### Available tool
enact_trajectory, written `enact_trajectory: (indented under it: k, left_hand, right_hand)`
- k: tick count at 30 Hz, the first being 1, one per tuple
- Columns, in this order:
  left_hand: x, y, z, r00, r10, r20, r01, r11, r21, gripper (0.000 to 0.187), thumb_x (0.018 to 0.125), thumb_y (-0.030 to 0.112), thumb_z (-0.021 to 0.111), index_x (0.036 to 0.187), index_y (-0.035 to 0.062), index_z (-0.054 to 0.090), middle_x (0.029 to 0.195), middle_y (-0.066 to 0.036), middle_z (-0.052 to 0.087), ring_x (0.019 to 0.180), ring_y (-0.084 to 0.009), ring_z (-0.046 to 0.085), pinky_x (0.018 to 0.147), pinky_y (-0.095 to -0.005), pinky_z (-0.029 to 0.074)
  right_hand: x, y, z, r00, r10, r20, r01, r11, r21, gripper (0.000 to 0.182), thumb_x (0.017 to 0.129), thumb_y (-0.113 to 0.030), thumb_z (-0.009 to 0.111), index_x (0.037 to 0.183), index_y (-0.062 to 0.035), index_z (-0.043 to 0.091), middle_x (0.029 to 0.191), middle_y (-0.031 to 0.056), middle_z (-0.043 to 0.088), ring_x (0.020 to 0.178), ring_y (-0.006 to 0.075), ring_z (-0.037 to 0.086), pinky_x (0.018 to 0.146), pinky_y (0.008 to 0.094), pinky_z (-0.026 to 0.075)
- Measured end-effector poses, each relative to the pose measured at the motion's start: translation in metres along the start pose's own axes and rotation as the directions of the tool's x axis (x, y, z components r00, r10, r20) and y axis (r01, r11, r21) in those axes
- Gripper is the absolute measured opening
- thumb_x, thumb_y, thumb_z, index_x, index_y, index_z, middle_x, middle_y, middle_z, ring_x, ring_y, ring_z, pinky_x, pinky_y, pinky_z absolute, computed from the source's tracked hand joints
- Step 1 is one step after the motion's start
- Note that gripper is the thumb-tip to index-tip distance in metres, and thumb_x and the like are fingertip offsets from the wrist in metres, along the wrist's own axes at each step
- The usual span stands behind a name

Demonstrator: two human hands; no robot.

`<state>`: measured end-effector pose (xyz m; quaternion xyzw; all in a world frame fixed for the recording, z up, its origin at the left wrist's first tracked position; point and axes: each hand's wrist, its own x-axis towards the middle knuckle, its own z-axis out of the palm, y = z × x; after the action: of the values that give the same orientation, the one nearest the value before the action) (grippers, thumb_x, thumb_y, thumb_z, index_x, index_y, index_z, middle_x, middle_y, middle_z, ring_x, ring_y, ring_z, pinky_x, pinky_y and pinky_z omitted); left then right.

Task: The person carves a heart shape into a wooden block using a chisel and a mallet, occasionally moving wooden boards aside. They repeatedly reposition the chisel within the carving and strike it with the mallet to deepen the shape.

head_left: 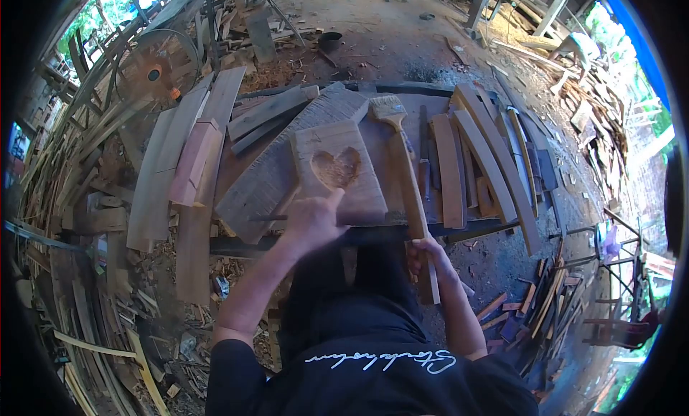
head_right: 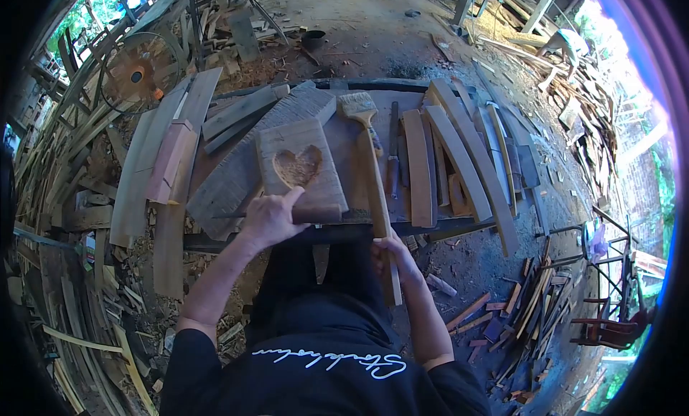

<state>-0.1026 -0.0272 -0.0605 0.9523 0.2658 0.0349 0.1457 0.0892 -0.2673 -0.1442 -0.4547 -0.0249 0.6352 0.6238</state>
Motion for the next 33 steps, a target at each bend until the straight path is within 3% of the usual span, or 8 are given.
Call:
enact_trajectory:
  k: [3,6,9,15,21,25,27,33]
  left_hand:
    - [0.003,0.017,0.023,0.995,0.053,-0.081,-0.055,0.998,-0.025,0.051,0.071,0.038,0.081,0.104,0.0108,0.053,0.073,-0.014,0.069,0.075,-0.0322,0.071,0.065,-0.0454,0.056]
    - [0.008,0.033,0.046,0.996,0.08,0.025,-0.081,0.997,0.007,0.052,0.073,0.036,0.08,0.109,0.0101,0.052,0.077,-0.014,0.07,0.077,-0.0321,0.071,0.068,-0.0445,0.056]
    - [0.015,0.041,0.07,0.989,0.084,0.121,-0.083,0.996,-0.012,0.054,0.073,0.039,0.08,0.11,0.0098,0.054,0.078,-0.014,0.07,0.078,-0.0326,0.071,0.071,-0.0452,0.056]
    - [0.021,0.033,0.063,0.976,0.05,0.211,-0.047,0.999,-0.02,0.064,0.072,0.045,0.08,0.126,0.0147,0.061,0.088,-0.02,0.071,0.084,-0.0368,0.071,0.078,-0.0476,0.056]
    - [0.015,0.019,0.054,0.952,0.062,0.301,-0.056,0.998,-0.028,0.063,0.073,0.04,0.08,0.126,0.0128,0.06,0.096,-0.018,0.071,0.09,-0.0365,0.069,0.08,-0.0481,0.055]
    - [0.01,0.021,0.06,0.965,0.066,0.253,-0.063,0.998,-0.021,0.063,0.074,0.039,0.079,0.127,0.0109,0.059,0.095,-0.018,0.071,0.089,-0.036,0.069,0.08,-0.0472,0.055]
    - [0.006,0.021,0.061,0.965,0.052,0.257,-0.053,0.999,-0.005,0.062,0.075,0.039,0.079,0.127,0.0106,0.059,0.094,-0.017,0.071,0.088,-0.0357,0.069,0.079,-0.0468,0.055]
    - [-0.003,0.024,0.065,0.995,0.059,0.086,-0.047,0.99,-0.135,0.053,0.075,0.037,0.08,0.118,0.0114,0.063,0.089,-0.014,0.071,0.085,-0.0348,0.07,0.077,-0.0457,0.055]
  right_hand:
    - [-0.005,0.007,-0.011,1.0,-0.023,-0.006,0.024,1.0,0.012,0.044,0.086,-0.019,0.064,0.124,-0.0135,0.043,0.078,0.0044,0.051,0.053,0.0152,0.052,0.047,0.0317,0.046]
    - [-0.017,0.013,-0.016,0.999,-0.045,0.02,0.045,0.998,0.032,0.044,0.085,-0.02,0.064,0.123,-0.013,0.043,0.076,0.0048,0.051,0.051,0.0161,0.052,0.045,0.0302,0.046]
    - [-0.033,0.016,-0.008,0.993,-0.114,0.033,0.116,0.991,-0.065,0.047,0.083,-0.021,0.067,0.122,-0.0112,0.042,0.075,0.005,0.051,0.049,0.0152,0.052,0.044,0.0276,0.045]
    - [-0.049,0.018,0.003,0.971,-0.203,-0.129,0.111,0.853,-0.51,0.057,0.078,-0.017,0.072,0.126,-0.0082,0.045,0.075,0.0014,0.051,0.054,0.0101,0.053,0.046,0.0242,0.044]
    - [-0.061,0.027,0.004,0.975,-0.165,-0.148,0.05,0.813,-0.579,0.059,0.075,-0.02,0.075,0.125,-0.0071,0.045,0.079,0.0016,0.052,0.054,0.0092,0.053,0.048,0.0231,0.045]
    - [-0.061,0.033,0.001,0.967,-0.217,-0.133,0.114,0.838,-0.534,0.062,0.074,-0.018,0.076,0.126,-0.0072,0.045,0.079,0.0023,0.052,0.053,0.0098,0.053,0.047,0.0233,0.046]
    - [-0.066,0.032,0.001,0.968,-0.176,-0.177,0.06,0.851,-0.522,0.067,0.073,-0.024,0.076,0.128,-0.0049,0.044,0.086,0.0048,0.052,0.063,0.0122,0.055,0.052,0.026,0.048]
    - [-0.064,0.042,-0.013,0.895,-0.411,-0.173,0.269,0.806,-0.527,0.063,0.071,-0.015,0.076,0.125,-0.0075,0.043,0.081,0.003,0.054,0.062,0.0117,0.057,0.053,0.0259,0.049]
